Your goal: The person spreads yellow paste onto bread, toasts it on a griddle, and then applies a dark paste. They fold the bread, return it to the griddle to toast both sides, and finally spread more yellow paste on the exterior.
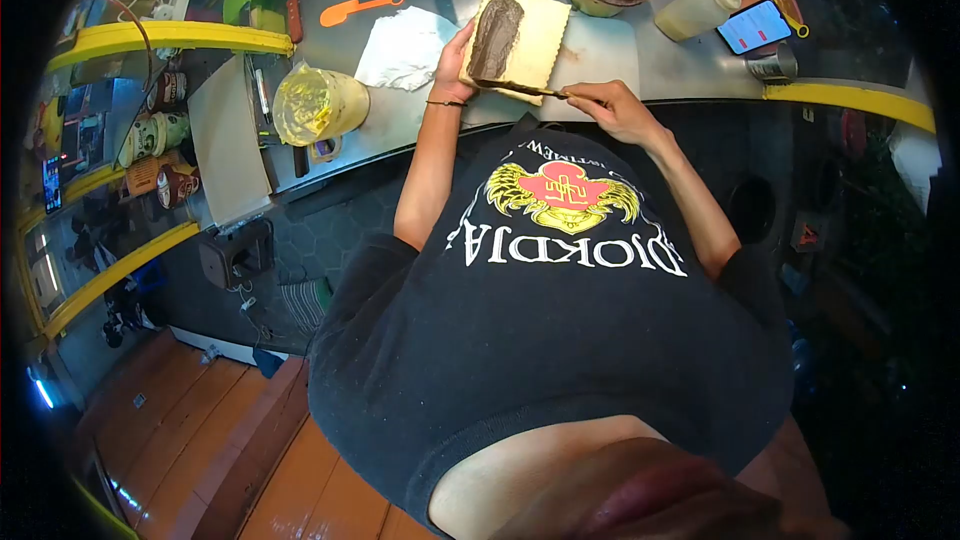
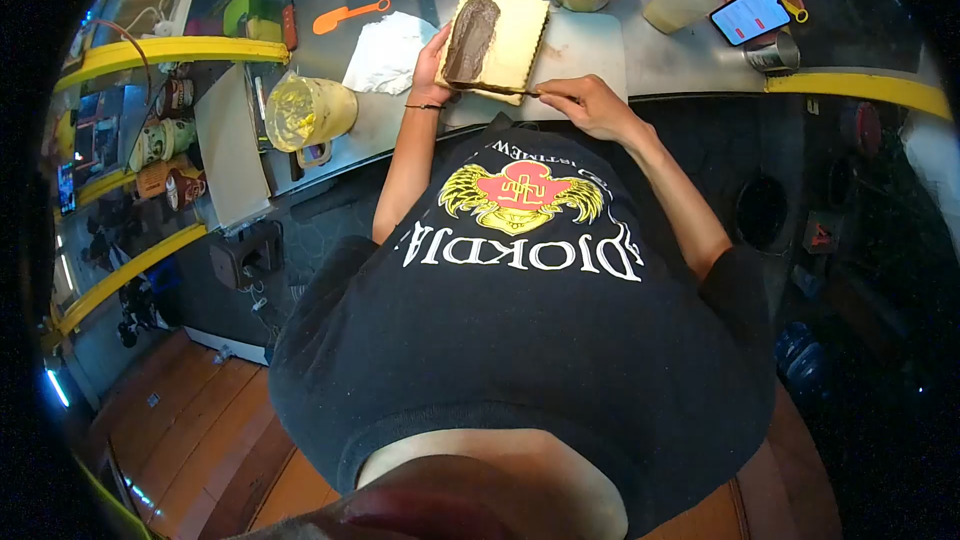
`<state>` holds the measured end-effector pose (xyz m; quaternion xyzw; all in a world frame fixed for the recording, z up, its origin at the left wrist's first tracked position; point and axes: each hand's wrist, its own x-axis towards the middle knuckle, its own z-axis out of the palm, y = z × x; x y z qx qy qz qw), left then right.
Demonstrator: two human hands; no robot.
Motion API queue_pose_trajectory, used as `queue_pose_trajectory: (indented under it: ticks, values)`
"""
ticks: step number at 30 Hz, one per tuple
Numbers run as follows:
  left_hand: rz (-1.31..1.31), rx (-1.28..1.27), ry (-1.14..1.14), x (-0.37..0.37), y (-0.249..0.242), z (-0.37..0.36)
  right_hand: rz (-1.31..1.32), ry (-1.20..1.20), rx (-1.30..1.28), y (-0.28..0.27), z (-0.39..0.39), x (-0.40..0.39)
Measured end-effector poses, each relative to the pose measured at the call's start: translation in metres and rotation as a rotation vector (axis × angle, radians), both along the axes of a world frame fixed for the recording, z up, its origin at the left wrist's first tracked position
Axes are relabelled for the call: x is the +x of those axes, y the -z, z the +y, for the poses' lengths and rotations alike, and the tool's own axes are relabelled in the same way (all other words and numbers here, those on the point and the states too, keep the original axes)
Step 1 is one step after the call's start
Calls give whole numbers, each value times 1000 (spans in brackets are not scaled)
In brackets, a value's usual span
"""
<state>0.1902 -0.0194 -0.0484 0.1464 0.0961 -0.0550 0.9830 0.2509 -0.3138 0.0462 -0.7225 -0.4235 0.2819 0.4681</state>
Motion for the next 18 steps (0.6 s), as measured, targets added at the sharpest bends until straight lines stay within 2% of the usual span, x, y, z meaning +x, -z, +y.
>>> queue_pose_trajectory:
  ticks: [2, 3, 4, 5, 7, 8, 9, 11, 15, 17, 18]
  values:
    - [-37, 10, -14, 3, -12, 0, 46, 79, -17, 3, -3, 3]
    - [-63, 14, -32, 3, -18, -2, 205, 199, 35, 5, -2, 5]
    - [-202, -72, 46, 9, -19, 1, 365, 319, 89, 6, -2, 5]
    - [-200, -71, 53, 14, -19, 2, 367, 326, 92, 5, -1, 6]
    - [-103, 111, -5, 27, -24, 2, 615, 479, 239, 0, 5, 9]
    - [-25, 281, -17, 32, -28, -1, 651, 547, 265, -3, 10, 8]
    - [-30, 285, -8, 35, -31, -5, 648, 553, 272, -2, 14, 7]
    - [-99, 523, -48, 34, -52, -20, 583, 622, 214, 2, 20, 6]
    - [-235, 1387, -81, 31, -82, -49, 467, 619, 243, -8, 33, -8]
    - [-307, 1544, -52, 32, -78, -55, 328, 667, 330, -28, 39, -12]
    - [-280, 1470, -45, 31, -78, -55, 328, 701, 384, -32, 40, -11]
